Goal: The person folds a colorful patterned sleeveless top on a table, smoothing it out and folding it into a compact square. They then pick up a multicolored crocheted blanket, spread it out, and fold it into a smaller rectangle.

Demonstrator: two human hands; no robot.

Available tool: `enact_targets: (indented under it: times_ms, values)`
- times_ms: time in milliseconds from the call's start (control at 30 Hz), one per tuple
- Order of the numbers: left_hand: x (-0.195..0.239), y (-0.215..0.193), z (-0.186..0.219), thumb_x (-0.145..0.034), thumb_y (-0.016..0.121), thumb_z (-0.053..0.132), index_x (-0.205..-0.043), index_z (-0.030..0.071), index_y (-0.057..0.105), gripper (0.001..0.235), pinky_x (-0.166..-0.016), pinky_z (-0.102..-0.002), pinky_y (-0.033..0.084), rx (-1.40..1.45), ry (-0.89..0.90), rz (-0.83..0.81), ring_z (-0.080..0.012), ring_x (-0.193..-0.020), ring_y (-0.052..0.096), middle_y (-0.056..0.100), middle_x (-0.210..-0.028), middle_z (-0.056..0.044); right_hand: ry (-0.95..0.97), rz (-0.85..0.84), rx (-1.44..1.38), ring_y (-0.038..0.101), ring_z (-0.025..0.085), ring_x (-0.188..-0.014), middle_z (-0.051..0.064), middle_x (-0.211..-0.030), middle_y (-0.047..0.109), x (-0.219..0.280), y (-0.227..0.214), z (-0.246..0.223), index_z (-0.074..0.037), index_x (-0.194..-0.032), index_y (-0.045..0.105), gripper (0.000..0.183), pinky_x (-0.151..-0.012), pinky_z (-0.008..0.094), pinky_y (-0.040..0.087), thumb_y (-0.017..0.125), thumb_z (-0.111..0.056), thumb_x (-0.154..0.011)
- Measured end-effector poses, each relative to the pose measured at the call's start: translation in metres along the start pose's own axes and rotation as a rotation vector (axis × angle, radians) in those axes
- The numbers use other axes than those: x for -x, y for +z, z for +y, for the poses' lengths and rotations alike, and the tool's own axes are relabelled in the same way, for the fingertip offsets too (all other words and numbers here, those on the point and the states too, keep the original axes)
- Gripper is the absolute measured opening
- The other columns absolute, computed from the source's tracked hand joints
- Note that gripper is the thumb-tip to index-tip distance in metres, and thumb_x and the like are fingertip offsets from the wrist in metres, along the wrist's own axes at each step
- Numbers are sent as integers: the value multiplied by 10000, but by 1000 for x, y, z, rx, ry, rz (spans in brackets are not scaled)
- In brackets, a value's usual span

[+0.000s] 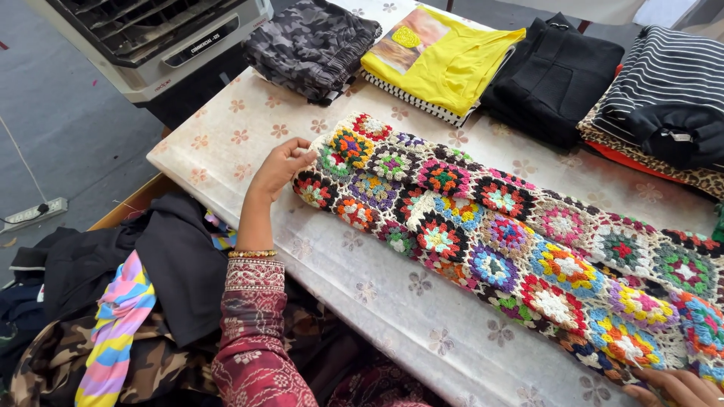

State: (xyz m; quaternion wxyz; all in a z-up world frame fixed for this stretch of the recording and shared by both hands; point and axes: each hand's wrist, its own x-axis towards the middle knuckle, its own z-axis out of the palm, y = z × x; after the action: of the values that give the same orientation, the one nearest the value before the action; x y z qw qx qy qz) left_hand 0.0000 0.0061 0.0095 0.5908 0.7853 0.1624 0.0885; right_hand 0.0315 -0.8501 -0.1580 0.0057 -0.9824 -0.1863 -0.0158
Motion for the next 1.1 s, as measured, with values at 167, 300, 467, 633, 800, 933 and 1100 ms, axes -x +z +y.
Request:
enact_targets:
  times_ms: [167, 300, 467, 633, 800, 933, 1100]
  values:
    - [16, 17, 23, -865, 796, 286, -1433, 118, 553, 640, -839, -354, 534, -292, -136, 10, -182, -898, 636, 710, -1010, -74, -48, 50, 15, 771, 119, -786, -4, -879, 777, 2, 4, 4, -228, -967, 817, 474, -751, 256, 608, 901, -511, -596]
    - [5, 20, 8, -845, 778, 178, -1466, 120, 480, 691, -924, -336, 539, -117, 49, -36, -113, -1039, 669, 715, -1152, -1, 33, -52, 34, 780, 100, -778, -13, -903, 782, 0, -2, 9, -228, -988, 807, 430, -751, 244, 623, 921, -448, -636]
    - [28, 22, 55, -1000, 687, 107, -1680, 237, 451, 732, -756, -372, 485, -3, -38, 164, -234, -852, 560, 671, -986, -164, 37, -48, -38, 778, 113, -794, -1, -896, 782, 6, 20, 36, -212, -966, 802, 400, -788, 261, 622, 937, -414, -649]
    - [39, -4, 29, -956, 725, 39, -1550, 214, 522, 651, -917, -268, 559, 298, 253, -31, -112, -960, 667, 724, -1112, -38, 5, -130, 41, 778, 93, -860, -52, -915, 795, 7, 14, 32, -270, -968, 807, 438, -839, 253, 616, 875, -543, -632]
    - [36, -2, 12, -905, 726, 15, -1441, 238, 612, 591, -1029, -327, 504, -158, 53, -65, -147, -1155, 642, 687, -1320, -15, -34, -199, 109, 779, 76, -926, -102, -933, 805, 2, 12, 23, -327, -970, 808, 488, -890, 248, 609, 804, -664, -617]
    - [50, 35, 77, -852, 807, 169, -1401, 303, 608, 599, -1054, -434, 430, -930, 93, 205, -253, -1224, 546, 639, -1289, -53, -131, -208, 85, 783, 94, -948, -88, -951, 812, -6, 9, 36, -329, -1024, 807, 560, -922, 298, 607, 780, -683, -592]
    - [19, 74, 76, -979, 561, 251, -1457, 365, 594, 492, -1057, -338, 581, -594, 85, 90, -191, -1131, 687, 662, -1312, 12, 60, 106, -269, 770, 186, -962, 63, -1000, 789, -31, -88, -28, -167, -1107, 782, 438, -871, 346, 631, 772, -420, -750]
